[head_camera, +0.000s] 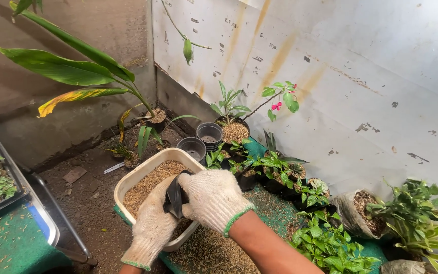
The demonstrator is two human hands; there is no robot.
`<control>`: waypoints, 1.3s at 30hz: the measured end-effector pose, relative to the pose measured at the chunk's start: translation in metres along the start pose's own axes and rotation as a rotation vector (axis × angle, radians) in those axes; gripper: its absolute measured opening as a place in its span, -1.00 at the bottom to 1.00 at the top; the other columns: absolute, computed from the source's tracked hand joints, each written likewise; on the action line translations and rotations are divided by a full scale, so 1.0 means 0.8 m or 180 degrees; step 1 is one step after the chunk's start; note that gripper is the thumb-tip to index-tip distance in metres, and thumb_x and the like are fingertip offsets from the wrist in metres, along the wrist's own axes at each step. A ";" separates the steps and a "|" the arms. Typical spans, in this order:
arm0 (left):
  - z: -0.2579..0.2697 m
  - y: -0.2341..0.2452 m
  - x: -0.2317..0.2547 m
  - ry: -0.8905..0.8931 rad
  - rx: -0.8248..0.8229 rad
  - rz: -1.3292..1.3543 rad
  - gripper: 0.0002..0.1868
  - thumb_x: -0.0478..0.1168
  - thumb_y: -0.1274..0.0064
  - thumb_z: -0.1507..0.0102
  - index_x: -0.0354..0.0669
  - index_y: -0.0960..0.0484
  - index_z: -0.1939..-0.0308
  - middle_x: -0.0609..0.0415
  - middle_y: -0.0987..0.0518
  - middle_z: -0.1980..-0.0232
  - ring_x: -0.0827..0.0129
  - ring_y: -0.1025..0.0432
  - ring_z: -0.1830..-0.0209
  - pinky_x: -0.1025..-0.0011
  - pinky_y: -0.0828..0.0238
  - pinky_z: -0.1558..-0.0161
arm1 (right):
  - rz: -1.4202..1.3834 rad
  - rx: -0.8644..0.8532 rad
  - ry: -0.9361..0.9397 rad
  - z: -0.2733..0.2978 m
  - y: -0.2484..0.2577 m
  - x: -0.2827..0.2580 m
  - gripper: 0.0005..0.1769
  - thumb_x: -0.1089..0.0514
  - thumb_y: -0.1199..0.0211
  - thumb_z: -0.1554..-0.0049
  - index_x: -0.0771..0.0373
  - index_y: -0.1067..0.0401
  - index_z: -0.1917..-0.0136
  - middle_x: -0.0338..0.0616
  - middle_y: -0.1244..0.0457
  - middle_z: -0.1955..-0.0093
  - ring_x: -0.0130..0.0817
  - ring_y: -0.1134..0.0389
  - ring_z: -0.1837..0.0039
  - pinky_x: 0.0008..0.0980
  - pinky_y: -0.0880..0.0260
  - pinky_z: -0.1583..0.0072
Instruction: The person scoops soil from a large white container into small black plastic bags using a red scoop. They then place small green plants into the soil-filled bags and arrange them on a black seedling tray.
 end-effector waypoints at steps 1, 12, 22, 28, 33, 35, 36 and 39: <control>0.002 0.004 0.005 -0.0077 0.0027 -0.0219 -0.24 -0.08 -0.04 -0.05 0.52 -0.47 -0.38 0.34 -0.55 -0.39 0.18 -0.40 -0.41 0.07 -0.32 -0.33 | 0.0121 -0.0143 -0.0008 0.002 0.002 -0.006 -0.64 -0.20 -0.27 -0.07 0.05 -0.31 0.07 -0.16 -0.32 0.30 0.06 -0.41 0.24 0.07 -0.42 0.25; -0.015 0.053 -0.021 0.0105 0.0821 0.0223 -0.25 -0.25 -0.18 -0.12 0.45 -0.48 -0.39 0.20 -0.64 -0.20 0.14 -0.55 -0.13 0.03 -0.62 -0.03 | 0.0163 -0.1151 -0.0843 0.033 -0.084 0.063 -0.51 -0.35 -0.04 -0.34 0.07 -0.28 -0.18 -0.26 -0.25 0.13 -0.37 -0.31 0.17 -0.36 -0.46 0.18; -0.026 0.047 -0.042 0.0108 0.1025 0.0132 -0.23 -0.17 -0.11 -0.11 0.69 -0.43 -0.37 0.15 -0.44 -0.37 -0.04 -0.46 -0.24 -0.18 -0.48 -0.10 | 0.0928 -0.0563 -0.0658 -0.014 -0.032 0.020 -0.90 0.30 -0.23 -0.30 0.24 -0.46 -0.10 -0.28 -0.31 0.33 -0.47 -0.28 0.35 -0.39 -0.47 0.22; -0.021 0.048 -0.036 0.0090 0.0987 0.0200 -0.31 -0.09 -0.16 -0.13 0.61 -0.47 -0.34 0.31 -0.45 -0.40 0.15 -0.44 -0.29 -0.04 -0.51 -0.08 | 0.1125 -0.0969 -0.0147 0.011 -0.070 0.013 -0.59 0.41 -0.28 -0.18 0.28 -0.36 -0.29 -0.11 -0.32 0.19 -0.37 -0.34 0.27 -0.29 -0.52 0.21; -0.020 0.050 -0.035 0.0064 0.1047 0.0096 -0.30 -0.02 -0.08 -0.12 0.64 -0.43 -0.37 0.27 -0.44 -0.44 0.08 -0.43 -0.30 -0.10 -0.51 -0.05 | 0.1045 -0.1470 -0.1083 0.016 -0.019 0.043 -0.79 0.29 -0.29 -0.21 0.25 -0.51 -0.14 -0.24 -0.36 0.22 -0.45 -0.38 0.28 -0.41 -0.52 0.21; -0.023 0.047 -0.036 0.0043 0.1037 0.0100 -0.29 -0.09 -0.05 -0.12 0.64 -0.43 -0.37 0.26 -0.45 -0.42 0.05 -0.46 -0.25 -0.12 -0.52 0.00 | 0.0987 -0.1653 -0.1374 0.014 -0.025 0.055 -0.82 0.26 -0.27 -0.22 0.23 -0.55 -0.10 -0.31 -0.37 0.22 -0.52 -0.37 0.28 -0.47 -0.47 0.21; -0.024 0.047 -0.036 -0.0067 0.1080 0.0140 -0.31 -0.09 -0.10 -0.12 0.58 -0.47 -0.35 0.25 -0.46 -0.41 0.11 -0.46 -0.26 -0.03 -0.54 -0.03 | 0.1105 -0.1456 -0.0833 0.005 -0.026 0.040 -0.76 0.22 -0.33 -0.17 0.14 -0.50 -0.13 -0.28 -0.39 0.09 -0.39 -0.42 0.13 -0.35 -0.49 0.13; -0.025 0.047 -0.041 0.0004 0.1052 0.0140 -0.31 -0.09 -0.13 -0.12 0.59 -0.47 -0.34 0.26 -0.48 -0.39 0.09 -0.47 -0.24 -0.01 -0.54 -0.04 | 0.1037 -0.1277 -0.0304 0.000 -0.054 0.018 -0.79 0.21 -0.27 -0.20 0.19 -0.49 -0.13 -0.24 -0.38 0.13 -0.24 -0.45 0.14 -0.24 -0.53 0.15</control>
Point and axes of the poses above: each hand's wrist, its own z-axis away from the middle knuckle, its own y-axis out of the back of the hand, x = y × z, the point moved 9 cm from there along -z, towards the middle knuckle
